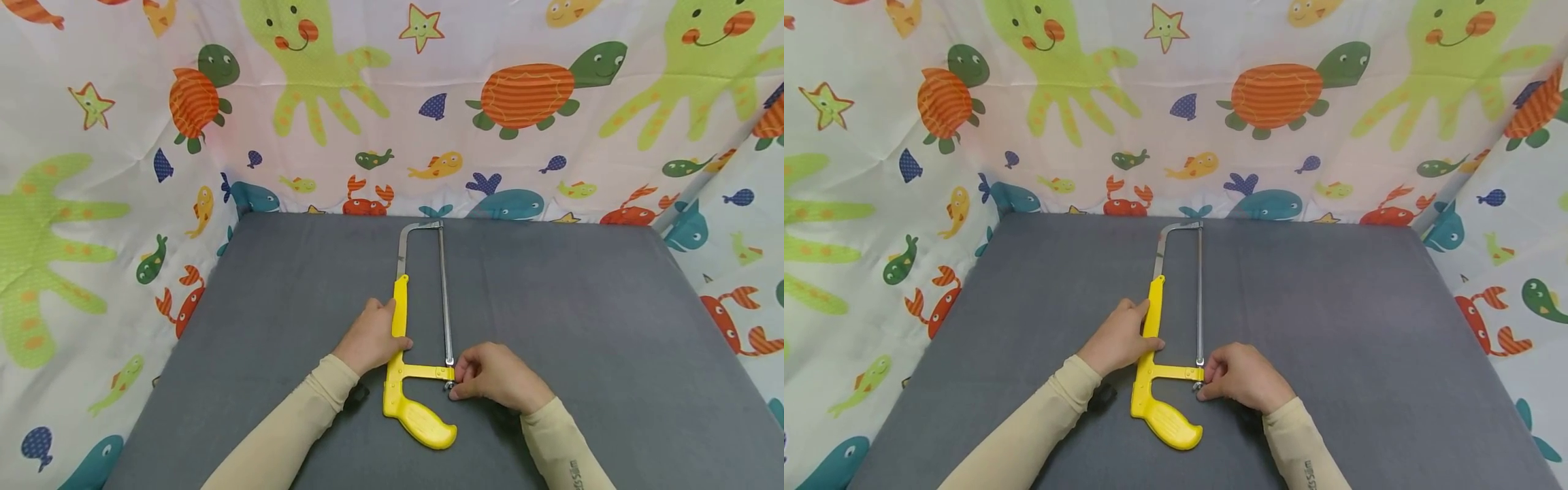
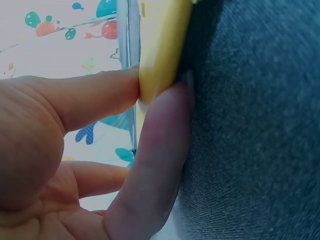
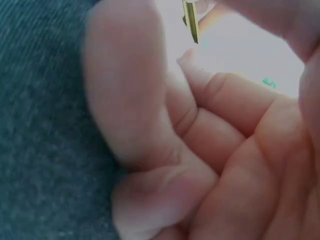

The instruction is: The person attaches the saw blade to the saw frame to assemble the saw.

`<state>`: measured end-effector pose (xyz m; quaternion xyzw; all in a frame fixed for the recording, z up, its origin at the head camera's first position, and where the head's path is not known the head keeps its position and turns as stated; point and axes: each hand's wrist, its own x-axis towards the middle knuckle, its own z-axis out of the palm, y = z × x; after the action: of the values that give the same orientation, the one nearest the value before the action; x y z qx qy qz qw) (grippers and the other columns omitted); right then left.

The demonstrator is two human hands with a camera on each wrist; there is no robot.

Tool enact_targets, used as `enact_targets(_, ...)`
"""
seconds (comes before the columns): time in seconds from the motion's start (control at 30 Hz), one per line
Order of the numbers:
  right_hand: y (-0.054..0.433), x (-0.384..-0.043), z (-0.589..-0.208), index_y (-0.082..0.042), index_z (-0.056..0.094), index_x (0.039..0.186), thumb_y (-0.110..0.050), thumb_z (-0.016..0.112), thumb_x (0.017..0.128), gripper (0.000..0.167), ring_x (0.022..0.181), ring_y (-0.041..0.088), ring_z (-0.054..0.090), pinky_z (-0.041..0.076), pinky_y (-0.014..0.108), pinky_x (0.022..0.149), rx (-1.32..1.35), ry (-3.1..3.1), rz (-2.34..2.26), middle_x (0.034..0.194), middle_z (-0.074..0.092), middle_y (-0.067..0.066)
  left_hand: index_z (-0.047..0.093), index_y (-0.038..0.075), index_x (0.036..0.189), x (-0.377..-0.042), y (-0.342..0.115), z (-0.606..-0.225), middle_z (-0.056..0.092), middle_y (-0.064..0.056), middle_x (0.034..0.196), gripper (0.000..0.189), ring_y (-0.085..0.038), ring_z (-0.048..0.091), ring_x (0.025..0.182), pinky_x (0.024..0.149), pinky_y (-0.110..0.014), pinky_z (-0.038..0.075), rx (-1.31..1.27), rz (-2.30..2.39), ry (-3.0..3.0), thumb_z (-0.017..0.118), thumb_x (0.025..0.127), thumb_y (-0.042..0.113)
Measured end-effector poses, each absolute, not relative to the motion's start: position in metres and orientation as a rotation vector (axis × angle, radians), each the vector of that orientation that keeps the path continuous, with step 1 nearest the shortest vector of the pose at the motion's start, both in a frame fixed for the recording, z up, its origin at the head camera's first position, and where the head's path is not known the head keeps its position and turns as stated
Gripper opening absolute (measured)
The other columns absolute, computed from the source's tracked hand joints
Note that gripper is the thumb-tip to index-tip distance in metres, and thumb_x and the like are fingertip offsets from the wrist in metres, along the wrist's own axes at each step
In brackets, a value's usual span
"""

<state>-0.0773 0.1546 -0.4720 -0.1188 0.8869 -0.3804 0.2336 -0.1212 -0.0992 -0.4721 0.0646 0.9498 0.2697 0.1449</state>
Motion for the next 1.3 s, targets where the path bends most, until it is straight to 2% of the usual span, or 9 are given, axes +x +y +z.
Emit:
enact_targets(0.1, 0.151, -0.076, -0.471, -0.021, 0.072, 0.076, -0.046, 0.097, 0.076, 0.035, 0.062, 0.012, 0.053, 0.040, 0.026, 0.056, -0.284, 2.471, -0.991, 0.065, 0.061, -0.008, 0.043, -0.002, 0.163, -0.116, -0.097, -0.472, 0.057, -0.027, 0.142, 0.088, -0.021, 0.064, 0.089, 0.083, -0.035, 0.060, 0.178, 0.732, 2.778, 0.086, 0.095, 0.032)
enact_targets(0.23, 0.144, -0.074, -0.470, -0.022, 0.070, 0.070, -0.058, 0.094, 0.076, 0.044, 0.057, 0.011, 0.048, 0.034, 0.026, 0.053, -0.225, 2.527, -0.936, 0.061, 0.054, -0.010, 0.050, -0.006, 0.156, -0.104, -0.091, -0.471, 0.063, -0.026, 0.127, 0.081, -0.023, 0.065, 0.076, 0.069, -0.035, 0.061, 0.194, 0.686, 2.835, 0.085, 0.095, 0.035)
enact_targets(0.33, 0.140, -0.073, -0.469, -0.022, 0.068, 0.068, -0.057, 0.094, 0.075, 0.045, 0.055, 0.012, 0.047, 0.032, 0.027, 0.052, -0.188, 2.553, -0.918, 0.059, 0.052, -0.009, 0.055, -0.010, 0.150, -0.098, -0.089, -0.470, 0.066, -0.024, 0.117, 0.077, -0.023, 0.064, 0.069, 0.060, -0.033, 0.058, 0.218, 0.687, 2.872, 0.087, 0.093, 0.031)
enact_targets(0.47, 0.137, -0.073, -0.468, -0.021, 0.067, 0.068, -0.054, 0.096, 0.075, 0.044, 0.054, 0.012, 0.047, 0.033, 0.027, 0.052, -0.167, 2.573, -0.908, 0.059, 0.052, -0.008, 0.058, -0.011, 0.147, -0.098, -0.088, -0.469, 0.071, -0.021, 0.108, 0.070, -0.020, 0.064, 0.067, 0.057, -0.030, 0.056, 0.215, 0.686, 2.909, 0.086, 0.094, 0.024)
enact_targets(0.73, 0.138, -0.076, -0.467, -0.019, 0.068, 0.069, -0.051, 0.095, 0.077, 0.042, 0.054, 0.014, 0.050, 0.034, 0.028, 0.051, -0.163, 2.525, -0.925, 0.059, 0.055, -0.006, 0.062, -0.007, 0.144, -0.102, -0.093, -0.469, 0.070, -0.013, 0.091, 0.063, -0.014, 0.058, 0.058, 0.051, -0.025, 0.050, 0.212, 0.700, 2.882, 0.084, 0.096, 0.027)
enact_targets(0.93, 0.141, -0.078, -0.470, -0.019, 0.071, 0.072, -0.049, 0.093, 0.081, 0.038, 0.055, 0.015, 0.055, 0.040, 0.030, 0.052, -0.192, 2.464, -0.965, 0.061, 0.059, -0.005, 0.067, -0.003, 0.142, -0.105, -0.099, -0.473, 0.072, -0.011, 0.091, 0.058, -0.013, 0.057, 0.056, 0.052, -0.023, 0.048, 0.215, 0.714, 2.888, 0.082, 0.098, 0.031)
enact_targets(1.17, 0.148, -0.076, -0.471, -0.019, 0.074, 0.076, -0.047, 0.090, 0.084, 0.033, 0.059, 0.016, 0.061, 0.046, 0.031, 0.054, -0.225, 2.402, -1.015, 0.065, 0.063, -0.005, 0.062, -0.003, 0.148, -0.108, -0.101, -0.473, 0.068, -0.007, 0.084, 0.063, -0.012, 0.057, 0.058, 0.053, -0.022, 0.047, 0.258, 0.730, 2.837, 0.083, 0.098, 0.030)
enact_targets(1.3, 0.151, -0.076, -0.472, -0.020, 0.074, 0.079, -0.048, 0.090, 0.085, 0.032, 0.060, 0.017, 0.061, 0.047, 0.032, 0.055, -0.228, 2.382, -1.020, 0.066, 0.064, -0.004, 0.056, -0.002, 0.153, -0.109, -0.101, -0.474, 0.069, -0.008, 0.088, 0.069, -0.013, 0.057, 0.060, 0.055, -0.023, 0.048, 0.268, 0.716, 2.823, 0.082, 0.099, 0.032)
